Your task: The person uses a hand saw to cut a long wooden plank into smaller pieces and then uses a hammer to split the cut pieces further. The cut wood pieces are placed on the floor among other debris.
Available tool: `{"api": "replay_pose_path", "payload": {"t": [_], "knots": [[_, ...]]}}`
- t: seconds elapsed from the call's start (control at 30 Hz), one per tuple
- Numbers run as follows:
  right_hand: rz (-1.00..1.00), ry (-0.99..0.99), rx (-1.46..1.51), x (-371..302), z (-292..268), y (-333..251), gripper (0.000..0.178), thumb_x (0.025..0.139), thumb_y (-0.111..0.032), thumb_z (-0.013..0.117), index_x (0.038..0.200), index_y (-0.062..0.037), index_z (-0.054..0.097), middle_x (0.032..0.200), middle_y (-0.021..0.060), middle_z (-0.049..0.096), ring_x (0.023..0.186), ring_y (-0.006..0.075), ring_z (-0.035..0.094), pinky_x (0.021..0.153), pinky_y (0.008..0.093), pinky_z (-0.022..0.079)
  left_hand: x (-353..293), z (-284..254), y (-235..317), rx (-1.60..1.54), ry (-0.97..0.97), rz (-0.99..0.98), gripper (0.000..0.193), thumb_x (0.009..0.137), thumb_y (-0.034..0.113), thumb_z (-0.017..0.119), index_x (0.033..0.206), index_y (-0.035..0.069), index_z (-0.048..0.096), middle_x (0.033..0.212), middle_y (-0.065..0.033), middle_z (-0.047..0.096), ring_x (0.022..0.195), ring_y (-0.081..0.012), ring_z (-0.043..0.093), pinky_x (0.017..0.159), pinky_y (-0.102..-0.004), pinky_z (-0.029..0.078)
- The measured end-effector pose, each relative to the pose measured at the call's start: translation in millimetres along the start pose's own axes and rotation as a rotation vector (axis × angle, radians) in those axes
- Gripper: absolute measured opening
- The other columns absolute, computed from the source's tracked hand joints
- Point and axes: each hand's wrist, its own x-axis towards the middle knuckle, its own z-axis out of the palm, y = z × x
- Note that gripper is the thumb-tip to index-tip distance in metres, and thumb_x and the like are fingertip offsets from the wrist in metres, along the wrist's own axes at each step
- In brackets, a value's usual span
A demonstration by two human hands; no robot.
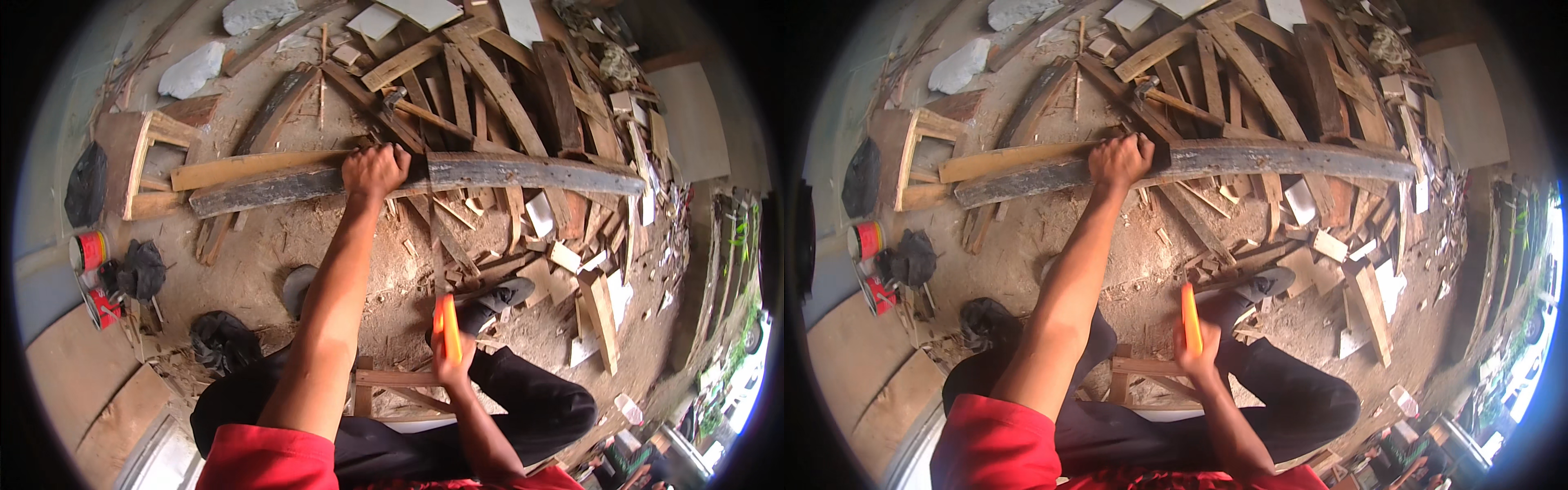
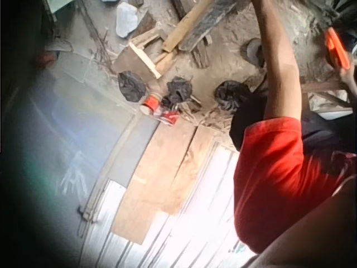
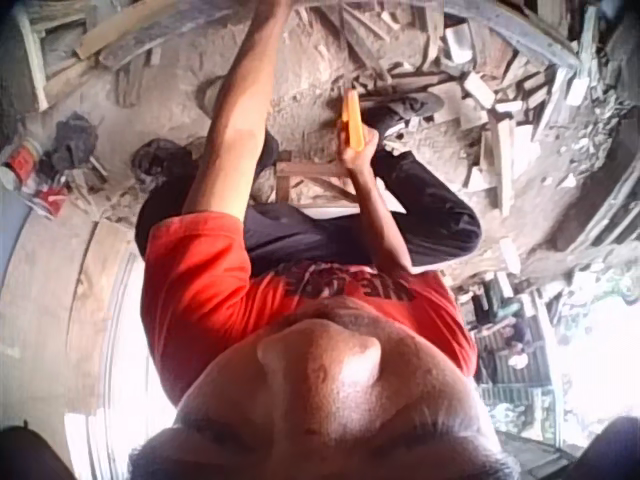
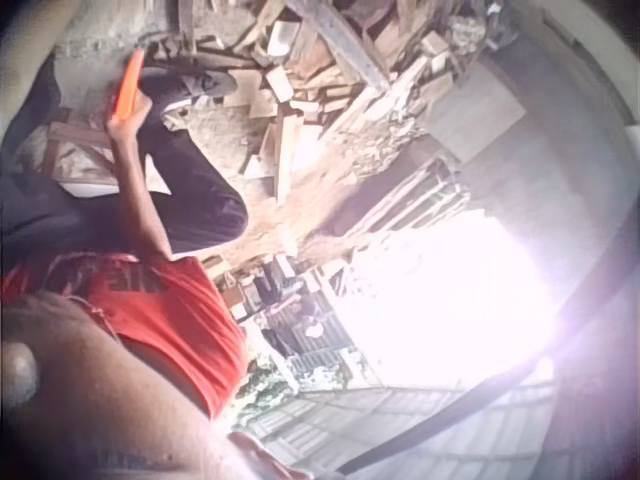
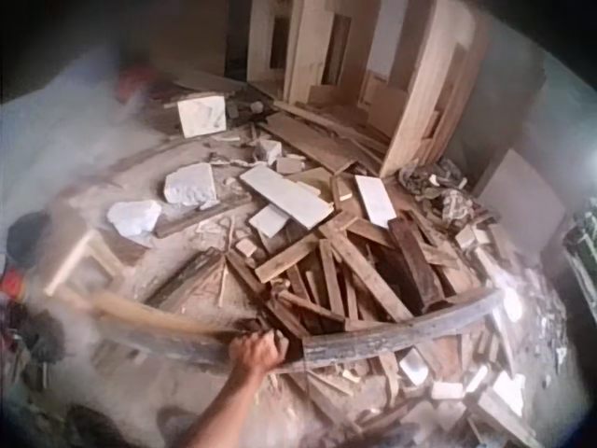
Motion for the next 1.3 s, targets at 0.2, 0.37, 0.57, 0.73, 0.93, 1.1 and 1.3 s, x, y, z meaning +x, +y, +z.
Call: {"api": "replay_pose_path", "payload": {"t": [0.2,0.37,0.57,0.73,0.93,1.1,1.3], "knots": [[0.070,0.068,0.025,103,45,5,0.028,0.088,-0.006,0.061,0.063,-0.0024,0.049,0.050,0.0061,0.046,0.043,0.0137,0.043,0.042,0.0334,0.033,7,20,-10,-0.008,0.090,0.046,0.040,0.095,0.039,0.042,0.089,0.014,0.072,0.096,-0.0151,0.073,0.092,-0.0333,0.071,0.082,-0.0475,0.054],[-0.024,-0.008,-0.049,-40,-1,25,0.008,0.082,-0.004,0.059,0.083,-0.0002,0.066,0.062,0.0121,0.056,0.054,0.0264,0.062,0.054,0.0348,0.049,5,3,-7,0.000,0.132,0.054,0.040,0.091,0.041,0.044,0.091,0.014,0.074,0.086,-0.0164,0.073,0.082,-0.0354,0.072,0.076,-0.0472,0.057],[0.086,0.043,0.052,133,49,-13,0.024,0.089,-0.006,0.061,0.068,-0.0008,0.052,0.053,0.0030,0.041,0.049,0.0072,0.036,0.043,0.0309,0.031,10,21,-12,0.050,0.187,0.082,0.038,0.092,0.044,0.046,0.092,0.018,0.074,0.089,-0.0121,0.074,0.087,-0.0325,0.071,0.080,-0.0446,0.055],[0.091,-0.022,0.018,16,26,36,0.010,0.085,-0.001,0.060,0.075,0.0005,0.060,0.060,0.0064,0.058,0.051,0.0109,0.050,0.050,0.0294,0.040,2,7,-9,-0.016,0.143,0.047,0.040,0.092,0.044,0.046,0.088,0.015,0.074,0.087,-0.0147,0.074,0.081,-0.0315,0.072,0.073,-0.0457,0.057],[0.065,0.052,0.016,79,38,-6,0.013,0.085,-0.005,0.060,0.074,-0.0004,0.059,0.056,-0.0006,0.050,0.052,0.0059,0.045,0.048,0.0254,0.036,4,15,-16,-0.044,0.176,0.017,0.038,0.093,0.042,0.047,0.093,0.015,0.074,0.090,-0.0149,0.073,0.086,-0.0312,0.072,0.081,-0.0445,0.056],[0.028,0.108,0.049,97,52,28,0.021,0.083,-0.004,0.066,0.067,-0.0038,0.053,0.053,0.0001,0.043,0.048,0.0086,0.039,0.045,0.0303,0.033,5,30,-14,-0.019,0.159,0.085,0.032,0.091,0.038,0.048,0.088,0.015,0.070,0.090,-0.0137,0.073,0.085,-0.0320,0.071,0.080,-0.0457,0.054],[0.108,0.053,0.090,-33,4,38,0.010,0.084,-0.005,0.060,0.075,-0.0026,0.063,0.056,0.0053,0.052,0.049,0.0134,0.052,0.050,0.0284,0.042,6,2,-1,-0.037,0.113,0.034,0.036,0.091,0.037,0.044,0.084,0.014,0.071,0.083,-0.0145,0.073,0.077,-0.0349,0.072,0.072,-0.0473,0.057]]}}
